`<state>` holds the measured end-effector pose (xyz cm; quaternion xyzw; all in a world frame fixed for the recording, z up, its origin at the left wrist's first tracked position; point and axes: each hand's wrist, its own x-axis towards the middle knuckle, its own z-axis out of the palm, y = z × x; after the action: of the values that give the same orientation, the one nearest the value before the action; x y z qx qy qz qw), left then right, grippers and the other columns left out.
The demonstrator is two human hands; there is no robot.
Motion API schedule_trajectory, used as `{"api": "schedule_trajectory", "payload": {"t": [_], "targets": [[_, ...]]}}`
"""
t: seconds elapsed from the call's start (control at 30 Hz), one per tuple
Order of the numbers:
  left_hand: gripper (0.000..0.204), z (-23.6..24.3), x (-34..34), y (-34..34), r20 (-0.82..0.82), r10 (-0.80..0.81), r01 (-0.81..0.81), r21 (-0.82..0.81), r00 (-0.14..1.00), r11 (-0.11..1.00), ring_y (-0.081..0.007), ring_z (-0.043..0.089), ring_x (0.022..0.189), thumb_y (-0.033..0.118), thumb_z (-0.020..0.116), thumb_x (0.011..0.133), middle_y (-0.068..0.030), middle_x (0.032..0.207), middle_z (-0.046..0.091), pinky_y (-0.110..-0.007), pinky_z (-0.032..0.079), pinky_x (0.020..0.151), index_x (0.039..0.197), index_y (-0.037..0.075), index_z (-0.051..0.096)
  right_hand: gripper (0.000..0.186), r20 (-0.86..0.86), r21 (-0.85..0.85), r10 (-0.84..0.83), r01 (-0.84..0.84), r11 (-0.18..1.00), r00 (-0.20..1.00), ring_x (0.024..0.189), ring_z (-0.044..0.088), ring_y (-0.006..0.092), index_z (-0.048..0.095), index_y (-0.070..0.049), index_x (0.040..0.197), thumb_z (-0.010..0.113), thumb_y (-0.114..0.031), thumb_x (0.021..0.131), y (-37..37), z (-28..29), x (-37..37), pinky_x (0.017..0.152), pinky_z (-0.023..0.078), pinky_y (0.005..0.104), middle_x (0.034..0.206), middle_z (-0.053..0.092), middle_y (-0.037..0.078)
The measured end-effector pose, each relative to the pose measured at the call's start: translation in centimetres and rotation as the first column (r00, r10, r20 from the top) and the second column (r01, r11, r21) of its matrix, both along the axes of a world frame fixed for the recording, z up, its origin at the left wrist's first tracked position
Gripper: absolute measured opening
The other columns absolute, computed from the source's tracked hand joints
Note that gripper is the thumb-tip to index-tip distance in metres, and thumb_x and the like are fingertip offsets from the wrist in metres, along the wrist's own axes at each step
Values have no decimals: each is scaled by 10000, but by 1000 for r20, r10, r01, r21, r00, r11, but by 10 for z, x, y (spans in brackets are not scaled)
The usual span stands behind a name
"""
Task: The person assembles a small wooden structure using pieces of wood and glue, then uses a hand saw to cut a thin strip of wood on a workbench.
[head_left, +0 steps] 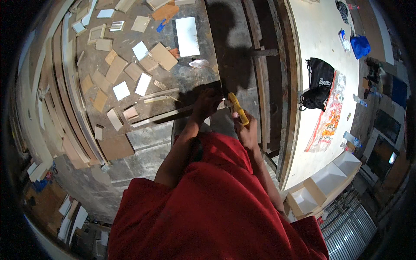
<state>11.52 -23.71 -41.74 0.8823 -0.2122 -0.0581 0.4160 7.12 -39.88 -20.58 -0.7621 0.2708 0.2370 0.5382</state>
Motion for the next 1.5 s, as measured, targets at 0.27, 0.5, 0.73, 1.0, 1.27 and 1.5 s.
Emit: {"api": "schedule_trajectory", "payload": {"t": [0.27,0.5,0.73,1.0,1.27,1.5], "targets": [[127,-5,0,3,49,61,-60,-28,997,998,-351,611,985,135,698,816,-122,981,649,-451,490,894,933,118,746,348,-2,34,13,-13,999,1000,710,452,85,634,26,1034,649,-316,969,2,-11,8,620,377,270,762,525,-22],[175,-13,-8,0,113,30,-33,25,993,999,-354,615,1019,151,691,833,-142,1011,669,-465,486,911,998,149,752,392,-30,33,-16,17,999,999,682,447,68,626,11,983,637,-381,976,6,23,16,584,364,260,714,518,-37],[199,-8,-5,1,74,46,-42,-54,996,998,-359,618,1018,163,697,828,-160,1020,669,-496,479,908,1020,145,743,416,58,51,-33,30,998,998,690,431,71,606,15,946,639,-399,972,5,4,5,587,362,269,725,505,-22],[142,10,-1,2,232,85,-70,-69,969,995,-381,612,987,167,705,822,-170,1001,663,-490,483,888,948,115,744,319,-23,67,-63,65,996,998,694,445,80,613,12,950,651,-305,967,7,25,12,597,373,267,735,497,-26],[171,2,-2,1,57,81,-79,-40,995,996,-371,615,1052,163,721,820,-180,1046,672,-461,484,933,978,99,741,345,44,118,-49,44,992,998,702,445,74,614,25,968,653,-318,964,7,17,10,599,366,264,735,502,-36],[162,17,-3,0,152,137,-119,-123,979,985,-381,609,1016,141,714,826,-166,1022,667,-460,495,906,979,94,734,387,12,42,-52,52,998,999,674,437,75,608,7,941,654,-377,965,3,17,4,585,362,269,728,500,-36]]}}
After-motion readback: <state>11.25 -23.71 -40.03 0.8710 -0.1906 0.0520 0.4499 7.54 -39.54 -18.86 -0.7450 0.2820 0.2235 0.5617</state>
